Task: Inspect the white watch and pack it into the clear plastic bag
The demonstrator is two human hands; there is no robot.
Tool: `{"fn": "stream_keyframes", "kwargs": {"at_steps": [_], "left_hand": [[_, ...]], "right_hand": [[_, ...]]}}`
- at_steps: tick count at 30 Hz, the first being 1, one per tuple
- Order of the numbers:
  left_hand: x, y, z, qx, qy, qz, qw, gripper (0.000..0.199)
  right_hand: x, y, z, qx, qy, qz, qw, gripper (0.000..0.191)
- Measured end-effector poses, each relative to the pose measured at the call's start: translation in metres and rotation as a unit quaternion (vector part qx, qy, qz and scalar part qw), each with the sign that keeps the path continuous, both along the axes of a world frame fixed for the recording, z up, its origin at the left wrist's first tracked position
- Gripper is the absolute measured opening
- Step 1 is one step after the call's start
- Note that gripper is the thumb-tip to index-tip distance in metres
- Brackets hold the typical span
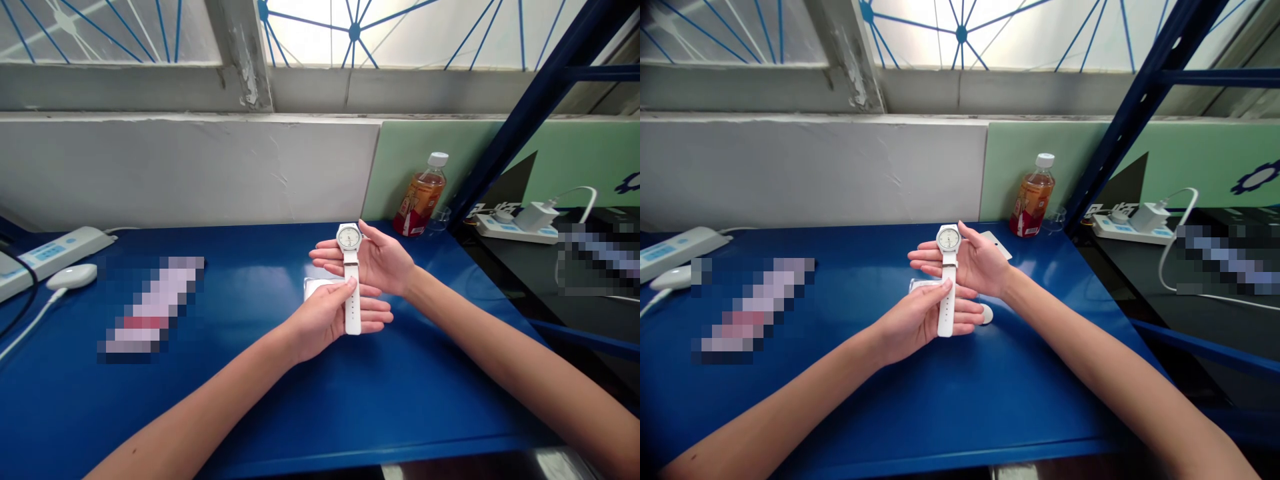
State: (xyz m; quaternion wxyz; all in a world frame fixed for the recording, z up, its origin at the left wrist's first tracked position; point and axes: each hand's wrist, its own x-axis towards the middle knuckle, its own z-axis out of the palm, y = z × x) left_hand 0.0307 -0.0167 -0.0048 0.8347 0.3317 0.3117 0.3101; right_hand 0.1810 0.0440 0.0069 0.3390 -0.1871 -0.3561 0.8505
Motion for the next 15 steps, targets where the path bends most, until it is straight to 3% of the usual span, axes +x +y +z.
{"fn": "stream_keyframes", "kwargs": {"at_steps": [8, 15], "left_hand": [[0.000, 0.000, 0.002, -0.012, 0.008, -0.003, 1.000, 0.042], [-0.006, 0.006, -0.001, -0.012, -0.018, 0.002, 1.000, 0.049]], "right_hand": [[0.001, 0.002, 0.001, -0.018, -0.004, -0.021, 1.000, 0.059], [0.015, 0.011, 0.009, -0.032, 0.052, -0.139, 0.988, 0.049]]}}
